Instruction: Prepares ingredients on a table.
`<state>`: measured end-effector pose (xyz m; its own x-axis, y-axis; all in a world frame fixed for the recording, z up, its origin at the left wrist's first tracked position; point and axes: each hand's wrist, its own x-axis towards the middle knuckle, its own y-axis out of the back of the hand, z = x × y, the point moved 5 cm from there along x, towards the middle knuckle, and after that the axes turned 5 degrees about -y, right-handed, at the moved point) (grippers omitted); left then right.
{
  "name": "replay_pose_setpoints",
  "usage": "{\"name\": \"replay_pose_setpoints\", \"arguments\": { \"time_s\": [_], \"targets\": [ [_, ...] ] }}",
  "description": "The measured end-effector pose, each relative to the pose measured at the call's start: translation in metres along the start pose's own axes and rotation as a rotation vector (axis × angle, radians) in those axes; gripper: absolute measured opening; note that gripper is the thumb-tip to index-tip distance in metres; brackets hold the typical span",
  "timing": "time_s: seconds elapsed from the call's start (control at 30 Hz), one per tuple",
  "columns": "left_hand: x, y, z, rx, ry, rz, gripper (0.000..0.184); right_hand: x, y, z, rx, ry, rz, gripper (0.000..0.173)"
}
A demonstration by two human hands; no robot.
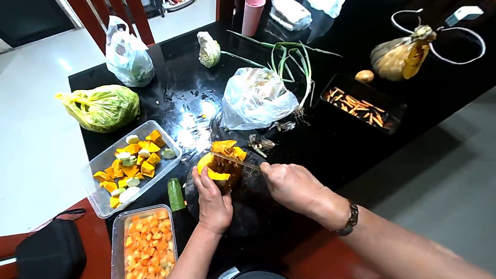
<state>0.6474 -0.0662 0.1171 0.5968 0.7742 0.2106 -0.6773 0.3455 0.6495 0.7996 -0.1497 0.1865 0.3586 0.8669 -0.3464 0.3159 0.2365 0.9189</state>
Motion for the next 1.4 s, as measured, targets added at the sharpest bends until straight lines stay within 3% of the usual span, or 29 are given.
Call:
{"name": "replay_pose_setpoints", "arguments": {
  "time_s": [0.13,0.2,0.3,0.4,0.53,0.6,0.67,0.7,0.77,0.83,0.93,1.03,1.2,1.4],
  "targets": [
    [0.004,0.007,-0.006,-0.084,-0.026,-0.067,0.081,0.004,0.005,0.031,0.410,0.018,0.147,0.028],
    [0.008,0.010,-0.012,-0.117,-0.052,-0.116,0.083,0.014,0.001,0.052,0.382,-0.095,0.097,0.027],
    [0.013,0.013,-0.018,-0.156,-0.079,-0.167,0.084,0.042,-0.026,0.074,0.180,-0.343,-0.118,0.035],
    [0.015,0.014,-0.022,-0.162,-0.112,-0.165,0.086,0.066,-0.056,0.086,0.146,-0.377,-0.124,0.037],
    [0.015,0.011,-0.024,-0.157,-0.106,-0.156,0.083,0.074,-0.053,0.080,0.187,-0.236,0.048,0.030],
    [0.016,0.009,-0.024,-0.163,-0.105,-0.152,0.083,0.068,-0.029,0.064,0.254,-0.008,0.316,0.026],
    [0.017,0.007,-0.024,-0.178,-0.101,-0.156,0.083,0.064,-0.005,0.036,0.309,0.302,0.503,0.041],
    [0.018,0.007,-0.023,-0.186,-0.099,-0.164,0.083,0.065,0.002,0.020,0.339,0.424,0.471,0.052],
    [0.019,0.007,-0.022,-0.186,-0.091,-0.187,0.082,0.077,0.002,-0.009,0.337,0.548,0.242,0.068],
    [0.020,0.007,-0.021,-0.178,-0.088,-0.199,0.082,0.088,-0.010,-0.030,0.239,0.592,0.076,0.067],
    [0.019,0.009,-0.024,-0.175,-0.073,-0.190,0.084,0.082,-0.026,-0.046,0.165,0.728,0.219,0.044],
    [0.018,0.010,-0.027,-0.172,-0.080,-0.162,0.087,0.057,-0.038,-0.053,0.163,0.812,0.402,0.007],
    [0.023,0.012,-0.022,-0.146,-0.039,-0.209,0.085,0.048,-0.049,-0.057,-0.006,0.692,0.384,0.012],
    [0.025,0.014,-0.027,-0.157,-0.060,-0.174,0.085,0.057,-0.048,-0.060,-0.010,0.756,0.437,0.016]
  ]
}}
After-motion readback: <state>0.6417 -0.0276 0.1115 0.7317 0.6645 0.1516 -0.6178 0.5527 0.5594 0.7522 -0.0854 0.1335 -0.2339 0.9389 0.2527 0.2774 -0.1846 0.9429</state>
